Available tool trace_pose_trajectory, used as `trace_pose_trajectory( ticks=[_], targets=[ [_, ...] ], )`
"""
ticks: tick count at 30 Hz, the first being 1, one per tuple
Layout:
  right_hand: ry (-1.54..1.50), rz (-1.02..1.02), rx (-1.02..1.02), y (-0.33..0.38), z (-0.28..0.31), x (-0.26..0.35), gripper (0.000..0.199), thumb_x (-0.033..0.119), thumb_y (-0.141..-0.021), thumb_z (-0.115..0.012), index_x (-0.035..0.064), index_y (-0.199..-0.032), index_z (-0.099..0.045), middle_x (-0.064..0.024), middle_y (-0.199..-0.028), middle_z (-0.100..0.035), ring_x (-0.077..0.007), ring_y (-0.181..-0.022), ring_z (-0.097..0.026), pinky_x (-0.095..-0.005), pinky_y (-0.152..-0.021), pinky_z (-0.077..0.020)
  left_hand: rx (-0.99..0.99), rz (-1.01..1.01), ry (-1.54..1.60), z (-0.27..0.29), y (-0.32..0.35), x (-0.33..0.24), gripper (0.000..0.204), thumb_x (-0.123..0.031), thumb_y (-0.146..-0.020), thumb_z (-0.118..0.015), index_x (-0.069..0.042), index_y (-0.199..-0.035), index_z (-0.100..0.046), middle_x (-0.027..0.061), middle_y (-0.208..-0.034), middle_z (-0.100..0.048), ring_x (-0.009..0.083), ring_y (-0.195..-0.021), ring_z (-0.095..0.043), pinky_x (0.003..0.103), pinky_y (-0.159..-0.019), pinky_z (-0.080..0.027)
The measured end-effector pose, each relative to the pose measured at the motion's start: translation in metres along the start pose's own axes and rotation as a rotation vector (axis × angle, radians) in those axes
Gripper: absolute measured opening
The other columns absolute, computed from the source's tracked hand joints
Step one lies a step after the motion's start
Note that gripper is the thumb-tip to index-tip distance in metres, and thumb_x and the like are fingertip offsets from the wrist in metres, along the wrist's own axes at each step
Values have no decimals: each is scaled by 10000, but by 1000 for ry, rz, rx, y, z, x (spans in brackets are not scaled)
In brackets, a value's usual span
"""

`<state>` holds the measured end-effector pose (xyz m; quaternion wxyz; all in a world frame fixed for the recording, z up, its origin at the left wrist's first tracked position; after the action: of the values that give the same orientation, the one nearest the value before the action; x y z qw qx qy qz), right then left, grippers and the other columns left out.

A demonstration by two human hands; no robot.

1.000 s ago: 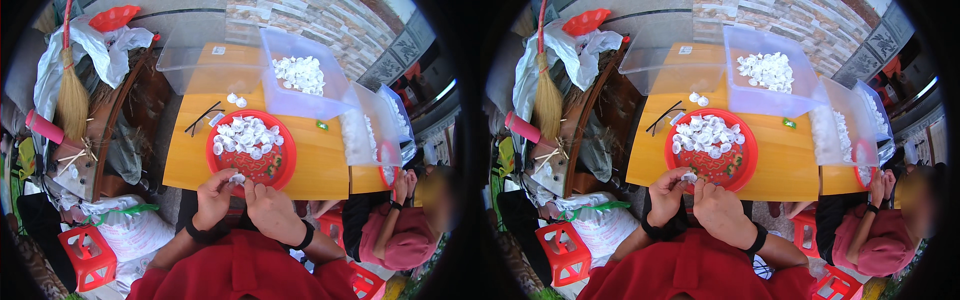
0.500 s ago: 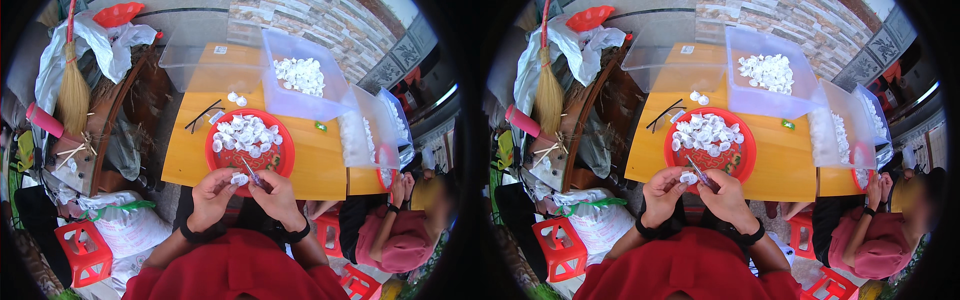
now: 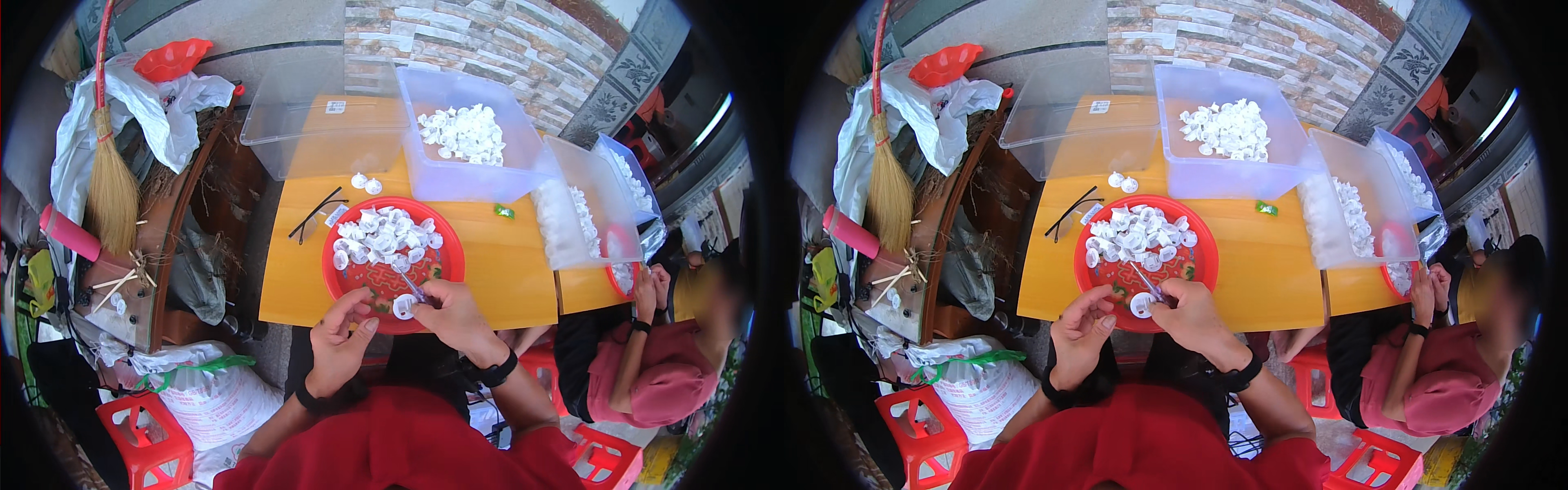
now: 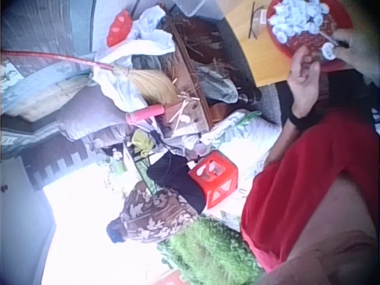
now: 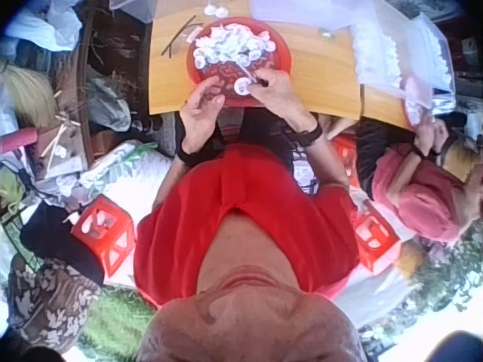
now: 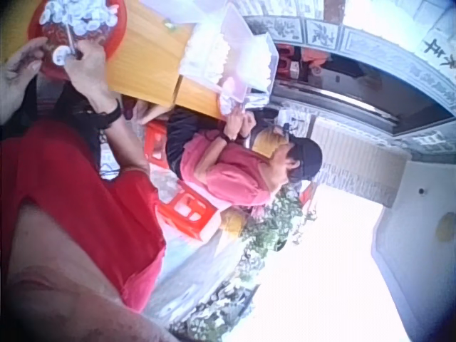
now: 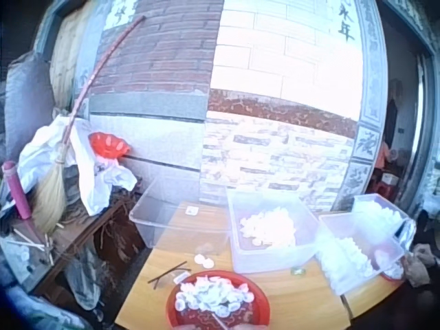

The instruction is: Assembling small white plastic components on a table using pliers.

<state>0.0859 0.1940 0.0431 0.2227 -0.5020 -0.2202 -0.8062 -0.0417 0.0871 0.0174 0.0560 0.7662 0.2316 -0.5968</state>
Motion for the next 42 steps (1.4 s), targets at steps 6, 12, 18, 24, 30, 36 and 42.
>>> trace_pose_trajectory(
  ticks=[6,12,18,24,30,36,42],
  targets=[
    [-500,151,-468,-68,154,53,121,86,-840,-584,2,-909,-639,-22,-700,-602,-80,-588,-538,-225,-507,-415,-319,1,-76,55,-2,3,339,16,-793,-632,27,-1126,-569,54,-1014,-571,103,-896,-506,242,-803,-412],
    [314,119,-370,-48,137,28,158,95,-846,-565,-18,-932,-633,17,-660,-541,-54,-594,-462,-202,-520,-368,-408,20,-210,77,-14,17,370,-35,-764,-668,10,-1119,-574,103,-1129,-579,172,-1007,-527,322,-877,-391],
    [-128,-183,-299,-13,113,-83,159,129,-850,-570,-3,-763,-584,1,-586,-498,-71,-487,-415,-227,-446,-321,-215,-193,-871,47,-41,-6,413,-8,-687,-682,-35,-1088,-588,147,-1199,-542,326,-1120,-471,386,-944,-371],
    [-680,-203,-405,5,95,-153,137,156,-882,-554,44,-805,-575,17,-610,-508,-43,-468,-432,-197,-401,-321,-46,-182,-1218,18,-46,17,416,-53,-718,-645,-65,-1129,-580,123,-1280,-495,430,-1164,-385,505,-977,-284],
    [-340,5,-376,9,90,-136,137,134,-899,-542,8,-857,-575,44,-634,-474,-14,-506,-390,-182,-450,-311,-66,-257,-1082,21,-39,17,236,-20,-723,-627,-50,-957,-644,117,-1013,-642,343,-983,-537,437,-901,-362],
    [-139,173,-440,15,91,-122,159,102,-871,-552,-33,-952,-572,-12,-686,-520,-74,-628,-463,-236,-569,-404,-241,-208,-1079,29,-43,15,159,18,-734,-602,-39,-875,-649,132,-896,-650,333,-843,-576,393,-744,-451],
    [-61,231,-383,21,88,-101,120,54,-837,-530,-41,-910,-545,-157,-697,-537,-227,-613,-533,-334,-586,-432,-289,-214,-1059,37,-44,20,129,16,-742,-595,-25,-853,-644,133,-868,-650,320,-843,-598,384,-749,-479]
  ],
)
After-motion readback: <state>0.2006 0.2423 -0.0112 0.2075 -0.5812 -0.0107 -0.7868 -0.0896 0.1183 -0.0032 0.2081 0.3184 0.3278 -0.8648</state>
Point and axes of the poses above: each hand's wrist, its own y-axis away from the middle knuckle, its own z-axis out of the back of the hand, x = y × z, the point moved 10 cm from there along -y, towards the middle knuckle
